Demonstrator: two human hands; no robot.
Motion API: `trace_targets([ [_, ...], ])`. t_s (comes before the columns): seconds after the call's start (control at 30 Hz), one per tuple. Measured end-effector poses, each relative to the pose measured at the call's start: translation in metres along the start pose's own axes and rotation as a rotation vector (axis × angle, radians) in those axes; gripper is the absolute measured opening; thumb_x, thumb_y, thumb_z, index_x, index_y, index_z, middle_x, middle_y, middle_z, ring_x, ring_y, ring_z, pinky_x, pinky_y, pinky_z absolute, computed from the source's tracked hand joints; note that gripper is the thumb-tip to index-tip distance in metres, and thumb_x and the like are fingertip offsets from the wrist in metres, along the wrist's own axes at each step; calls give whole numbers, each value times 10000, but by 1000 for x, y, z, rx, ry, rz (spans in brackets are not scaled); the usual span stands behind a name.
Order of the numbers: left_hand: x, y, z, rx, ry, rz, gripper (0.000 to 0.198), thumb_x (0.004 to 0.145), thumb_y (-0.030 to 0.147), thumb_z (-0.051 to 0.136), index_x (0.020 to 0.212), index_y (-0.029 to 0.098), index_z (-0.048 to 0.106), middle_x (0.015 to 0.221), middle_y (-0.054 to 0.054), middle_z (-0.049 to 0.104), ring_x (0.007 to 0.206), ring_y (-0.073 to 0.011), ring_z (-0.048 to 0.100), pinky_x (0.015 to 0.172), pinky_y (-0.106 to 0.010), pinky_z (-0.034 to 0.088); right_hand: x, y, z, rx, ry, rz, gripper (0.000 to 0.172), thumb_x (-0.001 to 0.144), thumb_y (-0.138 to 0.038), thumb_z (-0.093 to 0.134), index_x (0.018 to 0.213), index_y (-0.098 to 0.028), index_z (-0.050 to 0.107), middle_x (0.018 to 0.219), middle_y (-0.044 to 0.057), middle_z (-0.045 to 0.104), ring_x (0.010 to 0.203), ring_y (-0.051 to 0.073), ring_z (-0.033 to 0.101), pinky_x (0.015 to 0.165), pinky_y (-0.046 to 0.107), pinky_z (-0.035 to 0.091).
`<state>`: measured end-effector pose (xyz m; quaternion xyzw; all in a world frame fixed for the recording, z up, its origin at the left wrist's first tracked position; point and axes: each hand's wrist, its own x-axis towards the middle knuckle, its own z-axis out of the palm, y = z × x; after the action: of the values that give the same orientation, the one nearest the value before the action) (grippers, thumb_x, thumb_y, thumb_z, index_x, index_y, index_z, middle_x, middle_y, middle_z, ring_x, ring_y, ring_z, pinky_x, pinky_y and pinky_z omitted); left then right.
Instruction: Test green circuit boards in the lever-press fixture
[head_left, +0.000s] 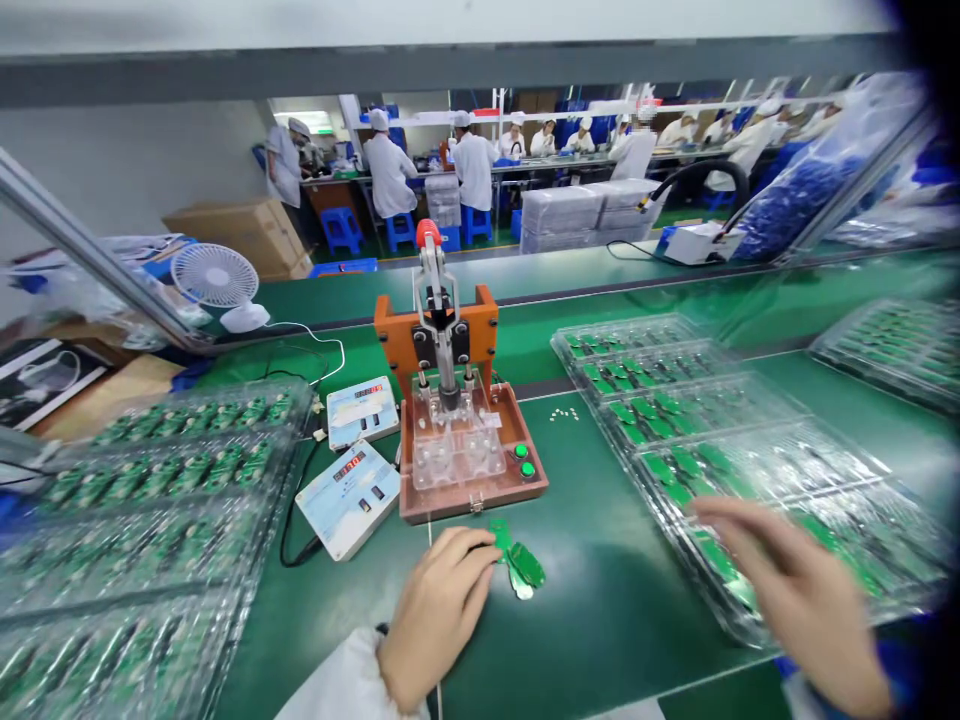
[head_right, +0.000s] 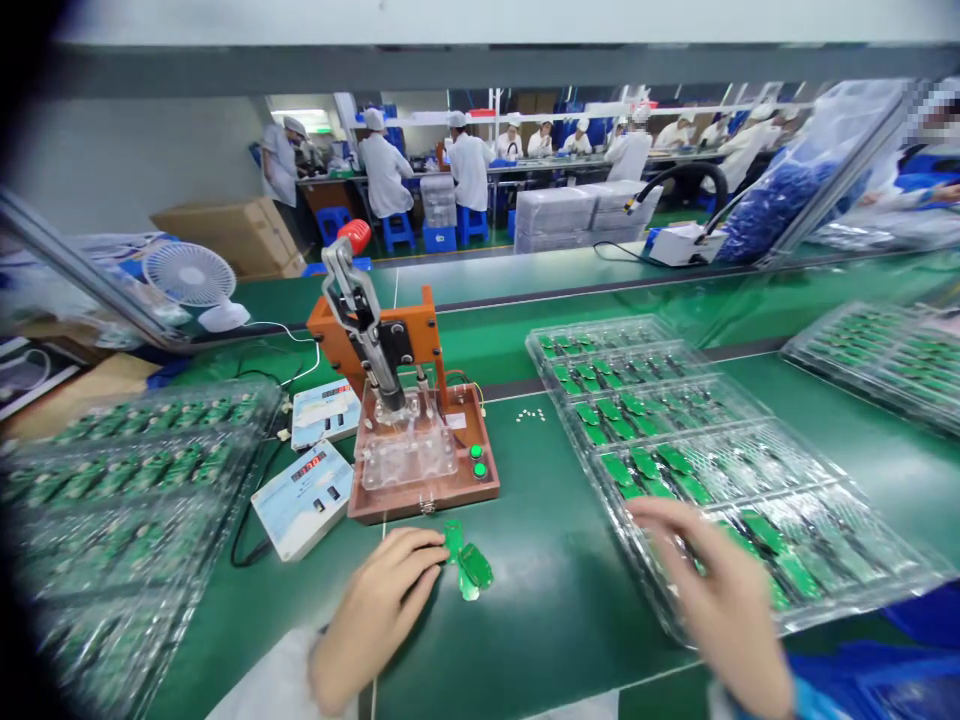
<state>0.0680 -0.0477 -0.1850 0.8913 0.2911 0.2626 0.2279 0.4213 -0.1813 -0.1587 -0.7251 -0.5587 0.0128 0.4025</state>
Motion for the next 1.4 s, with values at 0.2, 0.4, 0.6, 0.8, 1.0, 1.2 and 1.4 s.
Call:
trace_targets([
  [0.2, 9, 2, 8, 194, -87, 21, 246, 965, 174, 615, 1209, 205, 636, 1384, -76, 604, 1218, -302, 584, 975, -504, 577, 15, -84, 90, 329, -911, -215, 479, 809, -44, 586, 1226, -266, 661, 1416, 29, 574, 1342, 242, 484, 1168, 442, 412],
  [0.4, 4, 0, 5, 161, -121, -62, 135, 914, 211, 714, 1041, 218, 668, 1361, -40, 637, 1199, -303, 605, 948, -519, 579, 31, -76, 104, 385, -1038, -256, 511, 716, 26, 601, 1146, -239, 678, 1391, 17, 588, 1274, 215, 505, 1127, 388, 415],
  [0.6, 0, -2, 2, 138, -111, -39, 204, 846, 198, 797, 1011, 215, 678, 1282, -32, 679, 1160, -276, 625, 943, -462, 580, 35, -76, 107, 354, -1041, -270, 348, 805, -45, 706, 1094, -239, 709, 1338, 27, 622, 1228, 230, 541, 1084, 387, 445],
  [0.8, 0, -4, 0, 116, -71, -12, 254, 798, 183, 840, 979, 209, 664, 1212, -17, 703, 1104, -267, 645, 890, -441, 592, 40, -72, 106, 345, -1105, -259, 379, 839, -133, 721, 1192, -271, 713, 1392, 37, 601, 1293, 271, 524, 1105, 438, 449],
  [1.0, -3, -1, -1, 43, -9, -10, 231, 811, 221, 833, 983, 208, 679, 1175, -19, 720, 1069, -263, 653, 893, -423, 585, 39, -75, 105, 341, -1087, -229, 325, 809, -67, 695, 1074, -254, 714, 1320, 34, 634, 1229, 251, 570, 1063, 406, 470],
  [1.2, 7, -2, -50, -96, 147, -2, 181, 943, 376, 700, 1031, 220, 723, 1222, -61, 713, 1133, -243, 636, 984, -411, 554, 57, -92, 88, 455, -894, -202, 166, 884, -337, 778, 1018, -275, 705, 1302, 34, 617, 1203, 240, 584, 999, 360, 502],
  [1.4, 53, -44, -81, 61, 213, -19, 211, 954, 381, 686, 1038, 202, 763, 1188, -86, 725, 1209, -282, 586, 1023, -493, 533, 113, -117, 123, 315, -540, -436, 164, 890, -305, 759, 1020, -238, 685, 1194, 67, 669, 1169, 276, 591, 1041, 463, 477],
])
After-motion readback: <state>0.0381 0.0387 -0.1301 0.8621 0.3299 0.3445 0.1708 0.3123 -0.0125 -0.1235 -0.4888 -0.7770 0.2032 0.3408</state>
